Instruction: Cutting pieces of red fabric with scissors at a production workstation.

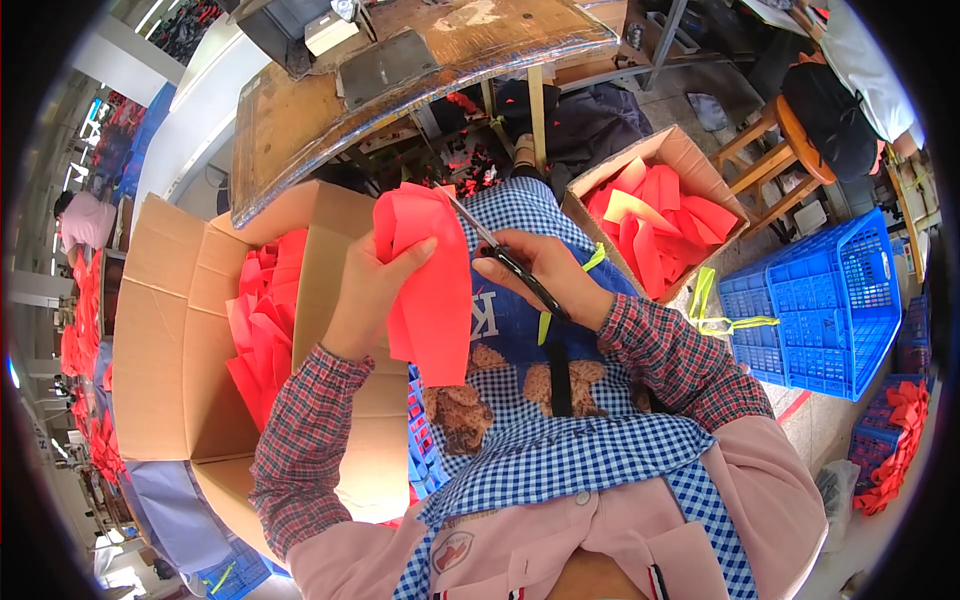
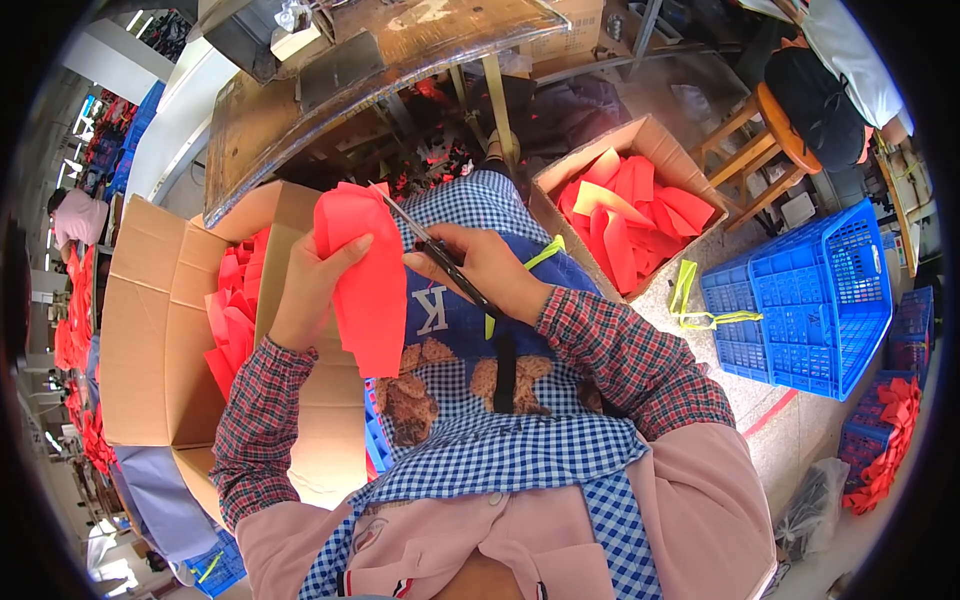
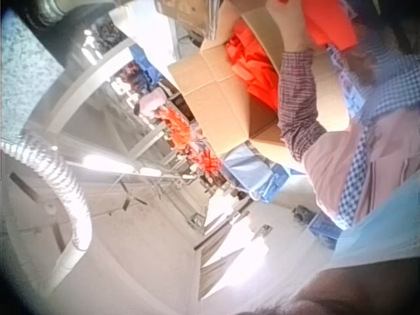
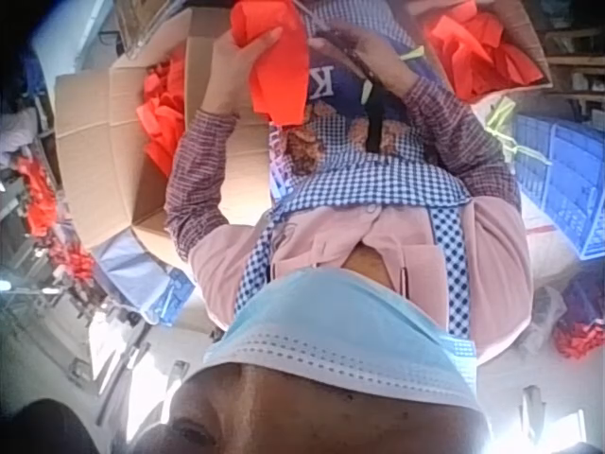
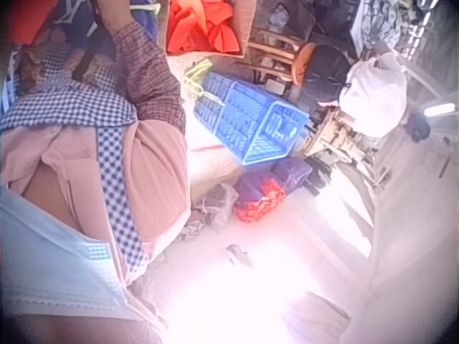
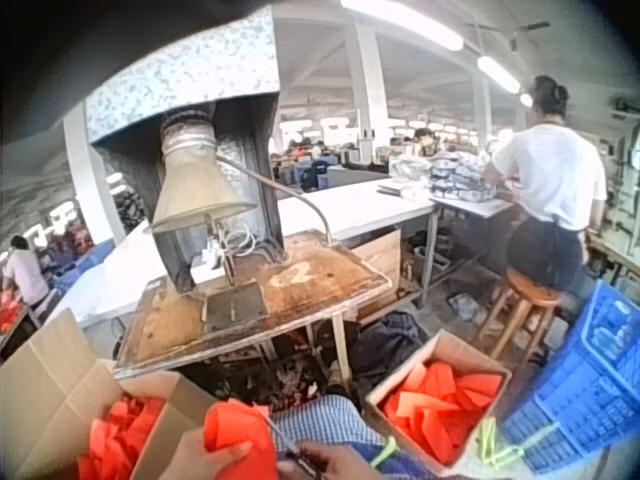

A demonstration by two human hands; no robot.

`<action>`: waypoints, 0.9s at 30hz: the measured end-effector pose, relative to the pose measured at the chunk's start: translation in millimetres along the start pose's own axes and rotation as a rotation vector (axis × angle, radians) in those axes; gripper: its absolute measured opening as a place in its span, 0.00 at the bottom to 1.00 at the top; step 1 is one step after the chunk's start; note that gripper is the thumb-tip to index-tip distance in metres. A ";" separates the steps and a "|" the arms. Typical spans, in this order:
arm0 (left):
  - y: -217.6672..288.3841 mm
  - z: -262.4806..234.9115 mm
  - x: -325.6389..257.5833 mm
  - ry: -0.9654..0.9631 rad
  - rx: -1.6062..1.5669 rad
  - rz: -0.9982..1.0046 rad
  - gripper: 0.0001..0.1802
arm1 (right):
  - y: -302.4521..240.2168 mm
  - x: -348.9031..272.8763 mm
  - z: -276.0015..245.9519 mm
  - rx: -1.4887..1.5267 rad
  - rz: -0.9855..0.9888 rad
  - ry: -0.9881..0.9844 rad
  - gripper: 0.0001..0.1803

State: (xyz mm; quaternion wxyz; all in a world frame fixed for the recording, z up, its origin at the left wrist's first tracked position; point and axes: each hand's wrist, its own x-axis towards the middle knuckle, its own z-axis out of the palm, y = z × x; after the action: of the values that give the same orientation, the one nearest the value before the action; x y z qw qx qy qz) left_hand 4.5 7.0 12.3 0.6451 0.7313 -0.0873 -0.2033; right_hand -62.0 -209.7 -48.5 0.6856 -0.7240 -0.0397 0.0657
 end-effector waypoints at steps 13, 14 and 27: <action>4.3 -1.5 -0.8 -0.101 0.079 -0.034 0.15 | -1.6 0.3 -3.0 -0.148 -0.081 -0.021 0.23; 5.1 -0.7 -0.6 -0.103 0.079 -0.034 0.15 | 0.9 0.5 -4.0 -0.149 -0.081 -0.019 0.23; -0.1 -13.0 12.5 -0.046 0.063 0.024 0.13 | 12.5 -2.4 -0.1 -0.136 -0.030 0.006 0.17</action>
State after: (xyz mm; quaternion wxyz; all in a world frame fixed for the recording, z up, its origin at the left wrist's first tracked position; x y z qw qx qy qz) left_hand 21.1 14.0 11.0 0.6220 0.7453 -0.1171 -0.2096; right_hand -64.9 -210.9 -60.9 0.6360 -0.7683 -0.0526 0.0503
